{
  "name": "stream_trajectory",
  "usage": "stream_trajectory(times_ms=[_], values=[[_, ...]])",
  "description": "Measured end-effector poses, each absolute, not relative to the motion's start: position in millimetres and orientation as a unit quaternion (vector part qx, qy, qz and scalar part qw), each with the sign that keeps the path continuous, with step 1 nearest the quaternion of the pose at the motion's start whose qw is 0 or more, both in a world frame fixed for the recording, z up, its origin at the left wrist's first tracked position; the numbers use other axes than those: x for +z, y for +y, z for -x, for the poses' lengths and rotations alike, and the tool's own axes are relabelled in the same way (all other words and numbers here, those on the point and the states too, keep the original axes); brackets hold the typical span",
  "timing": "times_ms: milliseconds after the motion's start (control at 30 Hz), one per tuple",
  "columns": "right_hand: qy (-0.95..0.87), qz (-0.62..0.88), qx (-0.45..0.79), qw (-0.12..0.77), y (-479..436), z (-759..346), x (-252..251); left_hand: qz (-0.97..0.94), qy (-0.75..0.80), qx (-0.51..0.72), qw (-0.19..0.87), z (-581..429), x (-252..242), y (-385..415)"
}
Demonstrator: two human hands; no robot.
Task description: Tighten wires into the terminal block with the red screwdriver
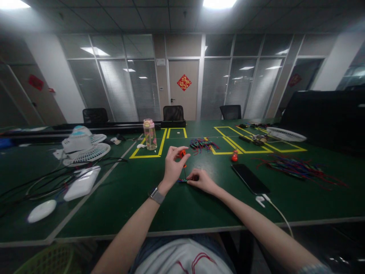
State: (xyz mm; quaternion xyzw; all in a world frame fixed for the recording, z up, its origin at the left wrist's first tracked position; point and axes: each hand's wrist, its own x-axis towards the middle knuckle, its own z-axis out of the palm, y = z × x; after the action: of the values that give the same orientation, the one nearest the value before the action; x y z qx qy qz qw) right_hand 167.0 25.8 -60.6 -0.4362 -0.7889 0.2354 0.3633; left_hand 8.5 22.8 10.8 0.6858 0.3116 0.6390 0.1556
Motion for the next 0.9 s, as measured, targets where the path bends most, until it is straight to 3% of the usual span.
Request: stream_trajectory(times_ms=[300,600,800,900], values=[[-0.796,0.425,0.239,0.358,26.7,-167.9,-60.3,-0.710,0.268,0.601,0.250,-9.0,5.6,25.7],[-0.792,0.432,0.243,0.357,27.9,-168.0,-61.3,-0.706,0.325,0.614,0.138,-9.2,8.3,21.4],[-0.793,0.426,0.238,0.364,29.0,-167.5,-63.3,-0.716,0.268,0.604,0.224,-9.6,7.1,19.6],[-0.792,0.427,0.240,0.364,28.9,-166.8,-63.1,-0.711,0.260,0.617,0.215,-10.1,5.6,20.4]])
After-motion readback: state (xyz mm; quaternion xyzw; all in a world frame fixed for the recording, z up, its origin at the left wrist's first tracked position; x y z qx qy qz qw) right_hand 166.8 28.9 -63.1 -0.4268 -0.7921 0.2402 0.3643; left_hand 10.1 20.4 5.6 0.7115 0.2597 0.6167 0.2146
